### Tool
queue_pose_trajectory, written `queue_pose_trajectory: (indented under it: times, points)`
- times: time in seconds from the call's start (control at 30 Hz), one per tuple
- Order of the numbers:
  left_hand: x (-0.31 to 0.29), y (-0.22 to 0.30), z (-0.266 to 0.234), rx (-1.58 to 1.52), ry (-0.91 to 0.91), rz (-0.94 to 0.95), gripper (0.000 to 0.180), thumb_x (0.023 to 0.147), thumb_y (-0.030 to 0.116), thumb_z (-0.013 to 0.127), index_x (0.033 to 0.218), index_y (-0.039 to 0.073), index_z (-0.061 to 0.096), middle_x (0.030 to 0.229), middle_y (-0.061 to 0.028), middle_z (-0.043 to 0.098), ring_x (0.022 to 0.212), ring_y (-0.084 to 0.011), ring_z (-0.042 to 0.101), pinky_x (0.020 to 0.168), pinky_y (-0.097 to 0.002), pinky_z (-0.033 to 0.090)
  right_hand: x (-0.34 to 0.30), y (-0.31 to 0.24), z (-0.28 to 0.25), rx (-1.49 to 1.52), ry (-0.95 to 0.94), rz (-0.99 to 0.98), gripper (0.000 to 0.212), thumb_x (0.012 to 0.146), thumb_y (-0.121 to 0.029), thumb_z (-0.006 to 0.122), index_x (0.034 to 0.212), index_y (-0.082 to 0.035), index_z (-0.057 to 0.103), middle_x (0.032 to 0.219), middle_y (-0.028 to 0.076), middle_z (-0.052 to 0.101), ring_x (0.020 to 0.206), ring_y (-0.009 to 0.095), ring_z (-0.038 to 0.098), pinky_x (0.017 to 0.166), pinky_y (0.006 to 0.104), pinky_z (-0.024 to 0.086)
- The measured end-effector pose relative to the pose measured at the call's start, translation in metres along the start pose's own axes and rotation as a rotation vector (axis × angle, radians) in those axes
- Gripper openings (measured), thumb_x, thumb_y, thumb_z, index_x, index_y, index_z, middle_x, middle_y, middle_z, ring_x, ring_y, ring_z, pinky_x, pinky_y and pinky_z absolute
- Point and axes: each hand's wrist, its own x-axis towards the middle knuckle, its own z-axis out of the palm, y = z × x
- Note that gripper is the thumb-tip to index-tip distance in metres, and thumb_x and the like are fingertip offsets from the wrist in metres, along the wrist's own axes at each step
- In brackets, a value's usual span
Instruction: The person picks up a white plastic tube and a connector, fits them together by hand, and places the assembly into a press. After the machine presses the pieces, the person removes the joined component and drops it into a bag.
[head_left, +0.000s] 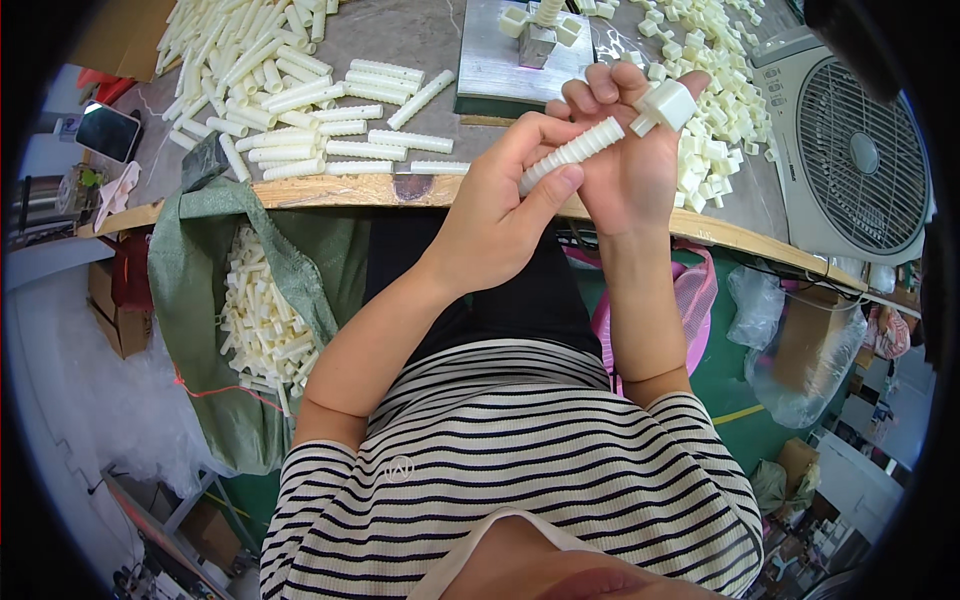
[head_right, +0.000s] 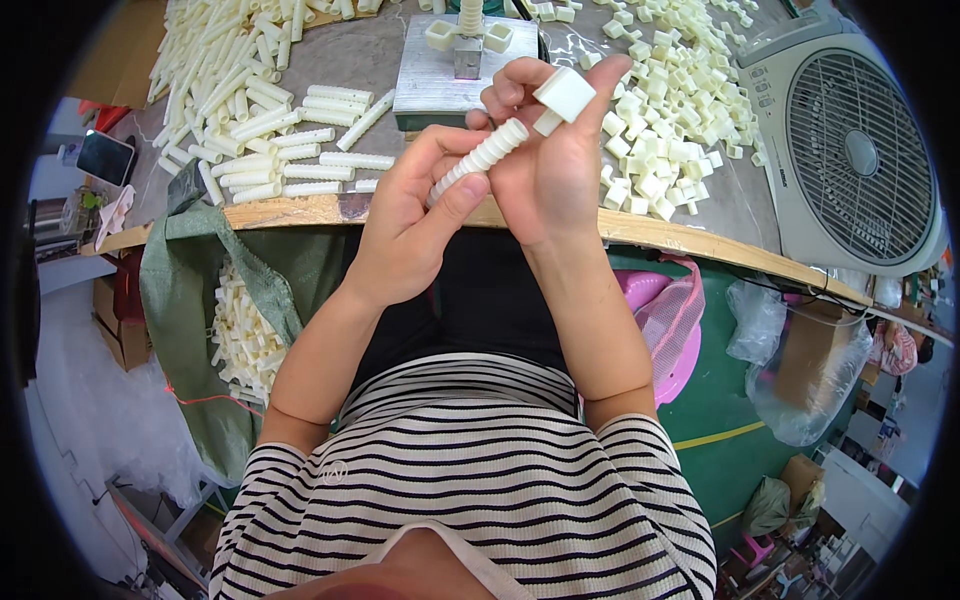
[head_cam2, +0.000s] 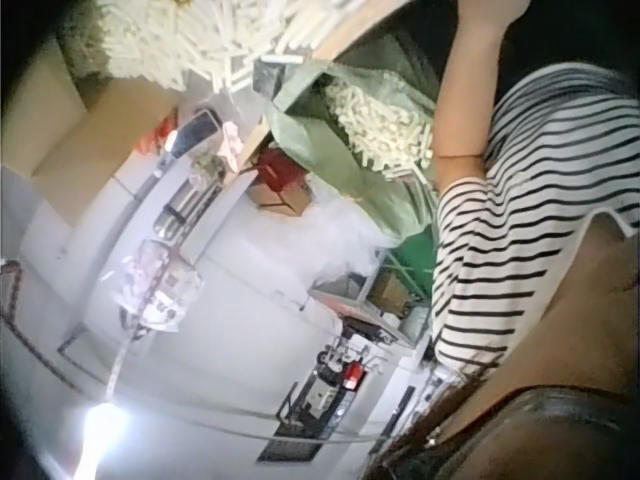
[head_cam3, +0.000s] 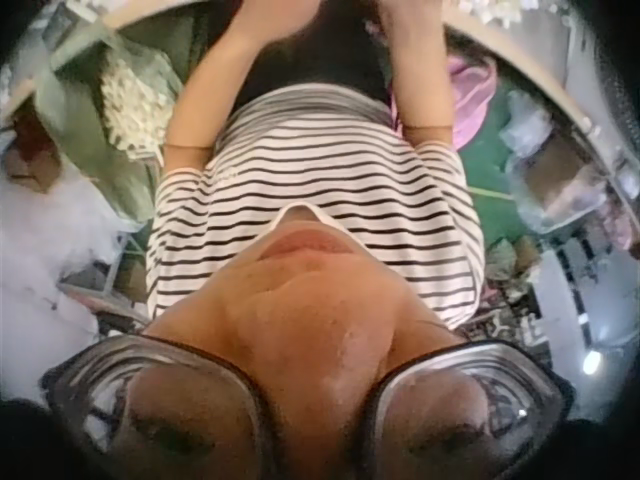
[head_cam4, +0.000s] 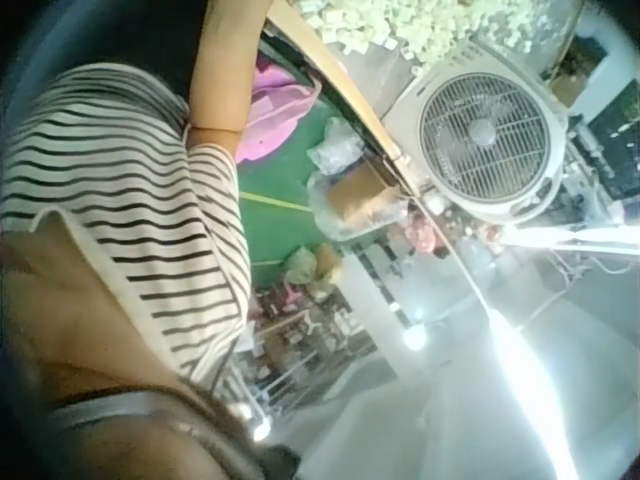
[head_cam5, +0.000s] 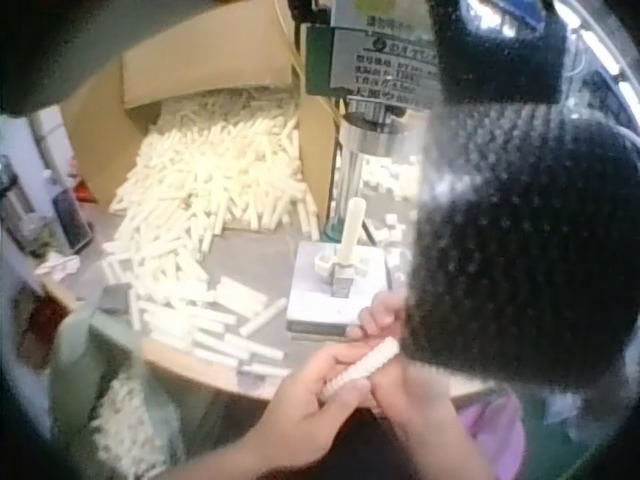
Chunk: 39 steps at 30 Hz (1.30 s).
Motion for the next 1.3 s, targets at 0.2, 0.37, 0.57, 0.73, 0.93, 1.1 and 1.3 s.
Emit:
queue_pose_trajectory:
  times: [0.2,0.37,0.57,0.73,0.93,1.1,1.3]
  points:
    - [-0.001,-0.003,0.013,0.081,0.094,0.181,0.024,0.095,0.01,0.047,0.116,0.0,0.044,0.094,-0.0053,0.059,0.081,-0.006,0.054,0.064,-0.0201,0.044,0.001,0.01,0.009,-0.233,0.049,-0.103,0.053,0.095,-0.05,0.04,0.075,-0.004,0.056,0.069,0.003,0.05,0.067,0.014,0.047,0.063,0.0297,0.04]
    - [-0.009,0.018,0.007,-0.697,-0.068,-0.329,0.029,0.099,0.022,0.041,0.118,0.0,0.044,0.065,0.003,0.038,0.047,-0.0033,0.027,0.041,-0.0203,0.024,0.001,0.009,0.007,-0.22,-0.104,-0.19,0.04,0.095,-0.032,0.041,0.072,-0.003,0.055,0.07,0.005,0.051,0.07,0.016,0.048,0.067,0.0286,0.04]
    - [-0.022,-0.007,0.003,-1.499,-0.362,-0.475,0.038,0.099,0.03,0.037,0.119,-0.002,0.043,0.06,0.0052,0.029,0.042,-0.003,0.019,0.037,-0.0199,0.016,-0.006,0.015,0.011,-0.156,-0.407,-0.113,0.041,0.098,-0.032,0.036,0.077,-0.001,0.053,0.076,0.006,0.048,0.07,0.017,0.046,0.072,0.0307,0.039]
    - [-0.014,0.015,-0.029,-0.802,-0.188,-0.553,0.039,0.097,0.028,0.044,0.113,-0.007,0.051,0.058,0.0058,0.03,0.042,-0.0023,0.021,0.037,-0.0195,0.018,-0.017,-0.001,-0.006,-0.655,-0.198,-0.08,0.038,0.096,-0.031,0.045,0.099,0.004,0.059,0.091,0.01,0.054,0.083,0.016,0.05,0.072,0.026,0.04]
    - [0.011,0.059,-0.039,0.576,0.048,-0.007,0.028,0.088,0.017,0.059,0.107,-0.003,0.06,0.062,-0.0023,0.057,0.051,-0.0048,0.051,0.045,-0.0201,0.04,-0.023,-0.032,0.018,-1.861,-0.355,-1.036,0.037,0.072,-0.005,0.066,0.109,-0.003,0.064,0.087,0.005,0.054,0.08,0.016,0.052,0.07,0.03,0.043]
    - [0.042,0.065,-0.028,0.478,-0.049,0.046,0.025,0.084,0.02,0.065,0.09,-0.004,0.065,0.069,-0.0058,0.064,0.058,-0.0058,0.056,0.049,-0.0226,0.043,-0.007,-0.052,0.015,-1.925,-0.34,-1.14,0.037,0.07,-0.004,0.07,0.107,-0.008,0.066,0.077,0.004,0.051,0.064,0.017,0.048,0.06,0.0282,0.04]
    - [0.105,0.108,-0.038,0.35,0.164,-0.278,0.025,0.087,0.018,0.059,0.097,-0.005,0.059,0.079,-0.0089,0.061,0.063,-0.0128,0.058,0.058,-0.0256,0.047,0.041,-0.077,0.011,-1.507,-0.109,-0.685,0.021,0.081,-0.009,0.064,0.101,-0.004,0.067,0.081,0.006,0.062,0.074,0.014,0.057,0.071,0.0275,0.045]
